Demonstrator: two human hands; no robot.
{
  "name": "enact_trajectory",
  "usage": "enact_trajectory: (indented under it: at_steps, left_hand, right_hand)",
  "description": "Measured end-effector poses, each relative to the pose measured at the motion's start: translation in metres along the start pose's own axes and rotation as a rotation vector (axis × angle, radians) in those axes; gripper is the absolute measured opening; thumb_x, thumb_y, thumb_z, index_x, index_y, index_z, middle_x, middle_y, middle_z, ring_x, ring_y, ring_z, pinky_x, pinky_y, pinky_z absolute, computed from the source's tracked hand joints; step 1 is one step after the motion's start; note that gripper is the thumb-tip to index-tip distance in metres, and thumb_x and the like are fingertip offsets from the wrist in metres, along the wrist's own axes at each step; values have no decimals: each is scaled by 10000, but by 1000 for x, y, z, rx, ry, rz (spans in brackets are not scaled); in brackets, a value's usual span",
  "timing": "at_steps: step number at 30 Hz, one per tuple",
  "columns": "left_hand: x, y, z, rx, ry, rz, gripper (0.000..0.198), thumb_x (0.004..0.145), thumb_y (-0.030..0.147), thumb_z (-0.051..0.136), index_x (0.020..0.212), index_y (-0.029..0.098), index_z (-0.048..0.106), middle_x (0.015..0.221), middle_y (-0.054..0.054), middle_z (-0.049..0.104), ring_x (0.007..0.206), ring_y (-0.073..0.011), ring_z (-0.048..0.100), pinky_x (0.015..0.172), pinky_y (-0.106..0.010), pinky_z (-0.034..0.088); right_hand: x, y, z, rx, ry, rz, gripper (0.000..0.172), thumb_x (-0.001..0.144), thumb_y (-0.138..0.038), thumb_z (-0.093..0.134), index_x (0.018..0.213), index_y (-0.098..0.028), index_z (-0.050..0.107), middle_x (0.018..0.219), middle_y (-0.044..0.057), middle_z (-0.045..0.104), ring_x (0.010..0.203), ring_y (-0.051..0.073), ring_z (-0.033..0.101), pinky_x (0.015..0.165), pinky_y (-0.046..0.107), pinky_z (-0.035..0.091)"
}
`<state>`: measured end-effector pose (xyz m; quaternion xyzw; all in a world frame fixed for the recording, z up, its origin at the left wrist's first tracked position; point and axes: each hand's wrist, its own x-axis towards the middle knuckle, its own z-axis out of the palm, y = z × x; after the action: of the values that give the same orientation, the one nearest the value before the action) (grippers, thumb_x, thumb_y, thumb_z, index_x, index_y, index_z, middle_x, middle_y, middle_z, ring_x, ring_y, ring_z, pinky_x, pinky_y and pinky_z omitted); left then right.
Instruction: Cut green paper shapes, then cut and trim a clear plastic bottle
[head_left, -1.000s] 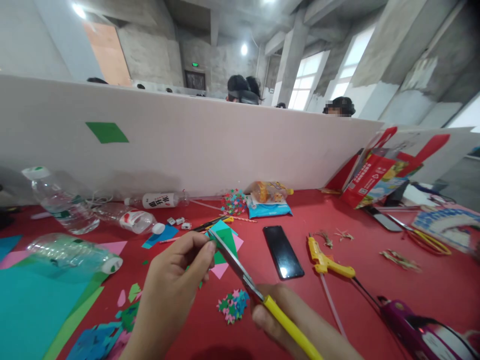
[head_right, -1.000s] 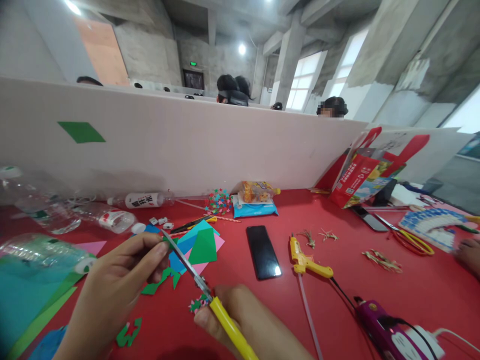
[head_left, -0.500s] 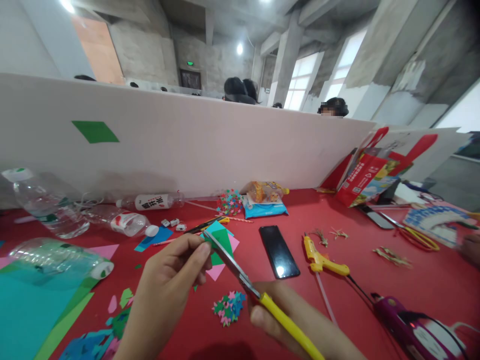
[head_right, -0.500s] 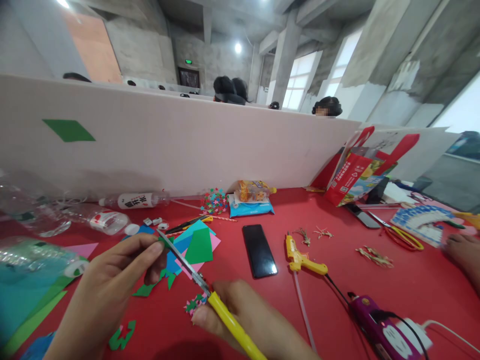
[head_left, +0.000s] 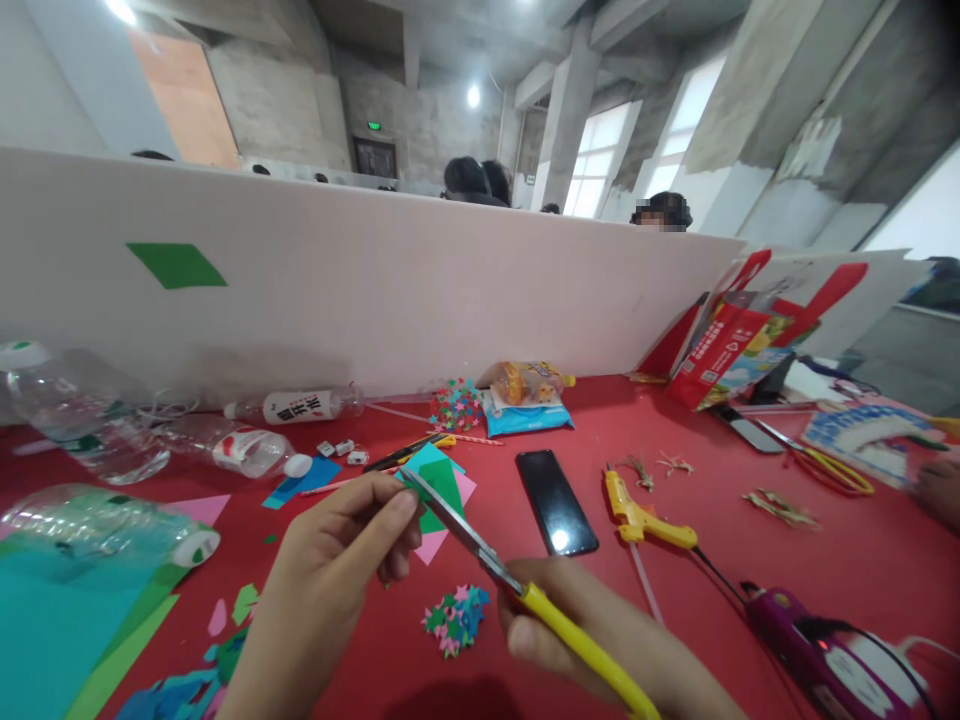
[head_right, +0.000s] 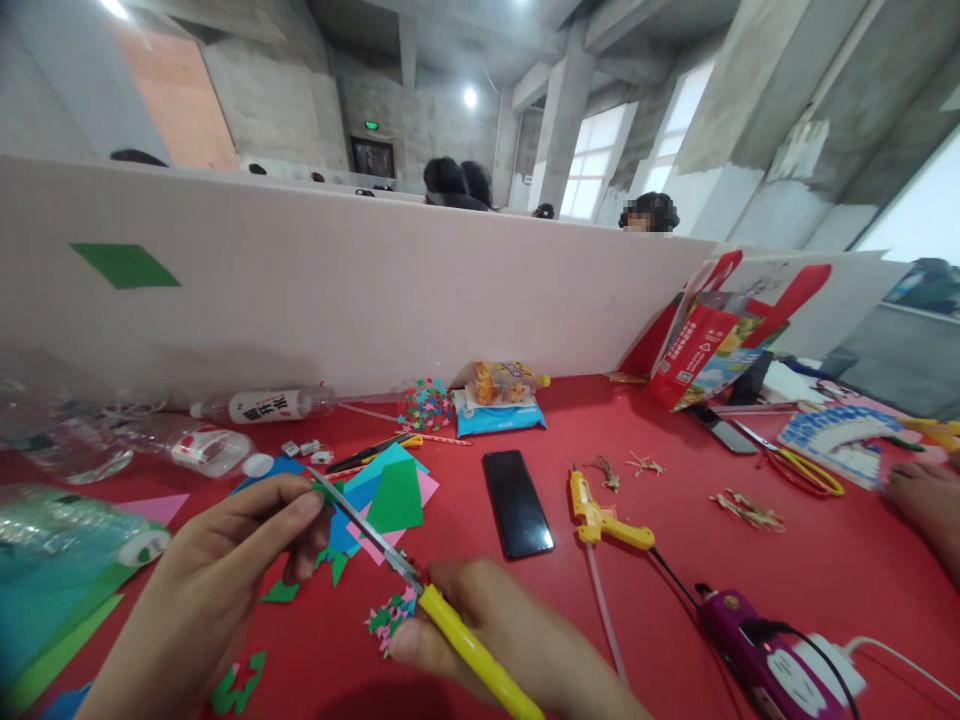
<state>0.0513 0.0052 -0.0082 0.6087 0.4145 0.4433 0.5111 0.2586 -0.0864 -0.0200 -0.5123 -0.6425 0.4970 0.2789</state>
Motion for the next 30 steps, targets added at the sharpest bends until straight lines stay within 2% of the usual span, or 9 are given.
enact_trajectory:
  at_steps: [6,14,16,20,22,27,30]
  left_hand:
    - [-2,-1,1,-163,-72,-77,238,848,345,652,668,193,623,593,26,603,499,-101,533,488,-207,423]
    - [-2,3,0,-114,-103,-61,250,840,344,643,641,193,646,581,18,607,491,-106,541,486,-215,416]
    - [-3,5,1,-49,-78,-26,240,829,344,641,639,196,640,562,29,582,483,-102,528,483,-210,414]
    - [-7,11,7,103,73,27,212,798,330,633,630,203,614,540,52,531,480,-91,492,490,-201,398]
    - [-8,13,8,136,113,38,201,795,330,617,637,205,615,548,56,531,484,-91,493,496,-201,401]
    - [-4,10,2,166,37,50,179,780,344,619,668,204,626,550,54,547,468,-96,508,465,-196,420]
    - [-2,8,1,173,50,60,187,789,350,611,671,205,621,535,56,539,464,-92,505,459,-184,423]
  right_hand:
    - [1,7,0,-7,1,-12,637,810,-832,430,787,-196,440,724,-30,393,664,127,341,534,242,280]
    - [4,4,-3,-11,-8,-31,674,776,-870,422,747,-197,413,698,-39,359,619,111,315,516,241,261]
    - [3,4,-3,-20,-14,-26,677,774,-875,412,741,-198,411,685,-44,347,604,108,305,511,243,250]
    - [0,4,-4,-75,43,-4,688,776,-884,386,734,-198,419,707,-27,364,648,128,318,543,255,264]
    - [-1,5,-4,-85,36,15,683,789,-879,366,743,-200,424,724,-21,374,649,129,321,540,254,263]
    - [1,5,-3,-64,-11,4,668,809,-866,353,754,-204,415,685,-42,364,584,102,312,489,231,251]
    - [2,6,-1,-48,-7,-14,656,818,-857,353,745,-207,409,673,-44,364,569,97,315,473,222,267]
